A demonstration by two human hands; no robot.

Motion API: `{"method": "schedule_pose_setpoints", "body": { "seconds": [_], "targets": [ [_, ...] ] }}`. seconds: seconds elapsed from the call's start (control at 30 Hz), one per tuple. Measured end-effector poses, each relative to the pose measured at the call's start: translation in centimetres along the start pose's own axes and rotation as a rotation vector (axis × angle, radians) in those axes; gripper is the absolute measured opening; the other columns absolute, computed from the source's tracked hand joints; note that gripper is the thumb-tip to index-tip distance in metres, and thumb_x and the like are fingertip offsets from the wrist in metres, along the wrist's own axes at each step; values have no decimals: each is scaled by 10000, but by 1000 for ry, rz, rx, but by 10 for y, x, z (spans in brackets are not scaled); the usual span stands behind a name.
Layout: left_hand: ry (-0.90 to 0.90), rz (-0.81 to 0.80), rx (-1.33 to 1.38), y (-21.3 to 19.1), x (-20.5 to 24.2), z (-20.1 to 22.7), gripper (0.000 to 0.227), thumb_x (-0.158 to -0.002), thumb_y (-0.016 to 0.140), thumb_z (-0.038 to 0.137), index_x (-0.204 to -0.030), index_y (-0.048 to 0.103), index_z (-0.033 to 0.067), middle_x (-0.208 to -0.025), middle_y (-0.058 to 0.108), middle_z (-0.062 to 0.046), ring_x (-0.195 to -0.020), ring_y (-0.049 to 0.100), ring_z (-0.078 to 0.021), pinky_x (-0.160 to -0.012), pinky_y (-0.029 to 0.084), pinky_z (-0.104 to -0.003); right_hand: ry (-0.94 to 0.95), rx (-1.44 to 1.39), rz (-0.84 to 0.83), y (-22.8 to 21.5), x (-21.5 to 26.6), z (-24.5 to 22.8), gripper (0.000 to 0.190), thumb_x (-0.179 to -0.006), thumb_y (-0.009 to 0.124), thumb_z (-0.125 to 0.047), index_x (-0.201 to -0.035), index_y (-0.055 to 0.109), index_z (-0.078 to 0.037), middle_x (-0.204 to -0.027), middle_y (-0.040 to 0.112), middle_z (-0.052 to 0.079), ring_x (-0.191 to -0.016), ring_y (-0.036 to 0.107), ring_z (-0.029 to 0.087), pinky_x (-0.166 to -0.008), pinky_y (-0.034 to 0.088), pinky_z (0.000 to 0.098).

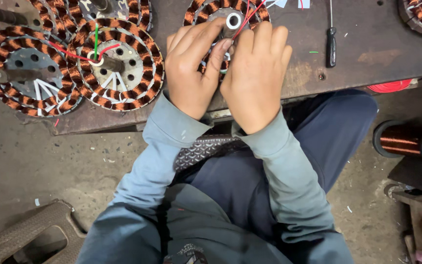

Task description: The person sits at a workbench and assembles motor stators by cutting wires with shears, inserting white insulating spacers, and tying green and red wires to the copper windings. The person handles multiple stator units, trims excess wire, and secures connections by hand.

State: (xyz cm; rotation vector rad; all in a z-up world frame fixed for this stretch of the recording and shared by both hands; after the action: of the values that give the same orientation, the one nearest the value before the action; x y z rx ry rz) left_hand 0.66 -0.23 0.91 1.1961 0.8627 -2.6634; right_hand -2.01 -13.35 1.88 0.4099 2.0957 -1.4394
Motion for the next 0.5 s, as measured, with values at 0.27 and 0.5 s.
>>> {"method": "schedule_pose_setpoints", "body": {
  "seconds": [0.27,0.5],
  "targets": [
    [-3,22,9,1,0,-1,254,-1043,722,164,-1263,691,41,-1216,726,-97,-1125,674,-279,-959,487,-370,47,-140,92,5,5,-2,118,-1020,637,-27,-1067,539,19,-1135,475,200,-1078,449,389,-925,380,495],
    [-17,31,25,2,0,0,257,-1032,724,168,-1254,697,41,-1196,729,-97,-1110,678,-279,-982,490,-384,63,-151,94,6,7,-4,116,-1011,634,-15,-1063,534,12,-1106,467,207,-1053,446,390,-923,382,500]
  ]
}}
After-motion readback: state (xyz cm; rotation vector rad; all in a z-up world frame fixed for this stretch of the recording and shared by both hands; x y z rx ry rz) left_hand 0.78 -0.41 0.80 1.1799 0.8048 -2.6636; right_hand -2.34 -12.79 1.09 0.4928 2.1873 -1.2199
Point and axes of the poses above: each hand's wrist, its own x-axis away from the middle knuckle, its own y-axis out of the palm, z = x × y, the point moved 1 cm from there along -x, towards the middle knuckle
